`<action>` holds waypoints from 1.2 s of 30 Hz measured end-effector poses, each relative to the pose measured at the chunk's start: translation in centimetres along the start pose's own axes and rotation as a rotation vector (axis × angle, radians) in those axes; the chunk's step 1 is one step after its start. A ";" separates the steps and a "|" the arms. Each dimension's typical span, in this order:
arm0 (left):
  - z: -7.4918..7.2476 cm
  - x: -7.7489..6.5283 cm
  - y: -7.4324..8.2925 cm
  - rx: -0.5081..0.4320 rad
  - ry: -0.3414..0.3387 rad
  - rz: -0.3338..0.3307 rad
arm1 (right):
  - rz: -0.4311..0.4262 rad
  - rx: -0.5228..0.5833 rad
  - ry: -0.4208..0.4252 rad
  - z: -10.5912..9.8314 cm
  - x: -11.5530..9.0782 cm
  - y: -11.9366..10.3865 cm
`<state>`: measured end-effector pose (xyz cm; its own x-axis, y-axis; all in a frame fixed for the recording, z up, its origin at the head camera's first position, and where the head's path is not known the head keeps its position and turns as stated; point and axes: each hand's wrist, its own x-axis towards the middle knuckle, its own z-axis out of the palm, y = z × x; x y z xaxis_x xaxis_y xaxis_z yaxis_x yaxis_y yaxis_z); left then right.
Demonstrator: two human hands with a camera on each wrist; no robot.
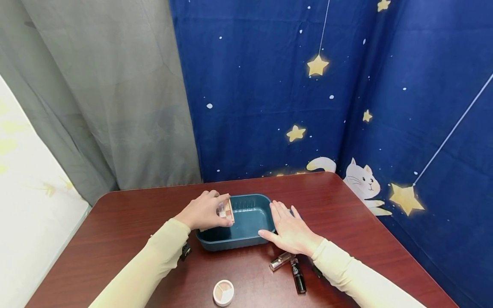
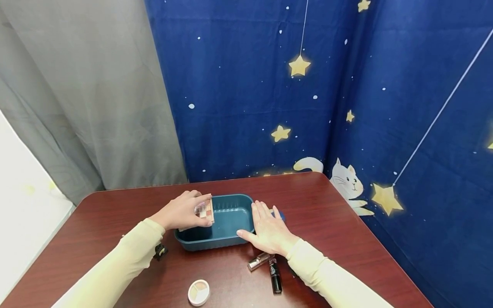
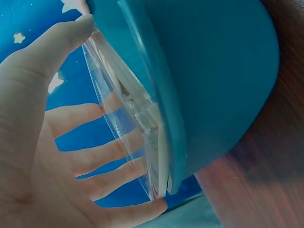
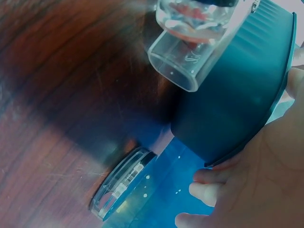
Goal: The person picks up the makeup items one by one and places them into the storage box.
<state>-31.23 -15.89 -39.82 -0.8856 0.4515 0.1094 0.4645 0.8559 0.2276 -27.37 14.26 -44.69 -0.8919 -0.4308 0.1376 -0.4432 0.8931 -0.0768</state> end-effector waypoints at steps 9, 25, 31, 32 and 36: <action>0.2 0.7 0.9 0.006 -0.022 -0.007 | -0.017 0.008 0.001 -0.2 -0.2 0.0; 1.1 1.1 2.0 0.045 -0.020 -0.008 | -0.019 0.019 0.001 -0.2 -0.3 0.1; 1.8 0.6 2.3 0.097 -0.007 0.000 | -0.017 0.027 -0.004 -0.3 -0.3 0.0; 1.8 0.6 2.3 0.102 -0.008 0.002 | -0.016 0.026 -0.001 -0.3 -0.4 0.0; 2.1 0.5 2.4 0.111 -0.027 0.012 | -0.013 0.028 0.000 -0.4 -0.4 0.0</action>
<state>-30.54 -13.07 -41.22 -0.8801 0.4670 0.0851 0.4743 0.8725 0.1173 -26.97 14.48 -44.33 -0.8860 -0.4425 0.1385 -0.4572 0.8835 -0.1023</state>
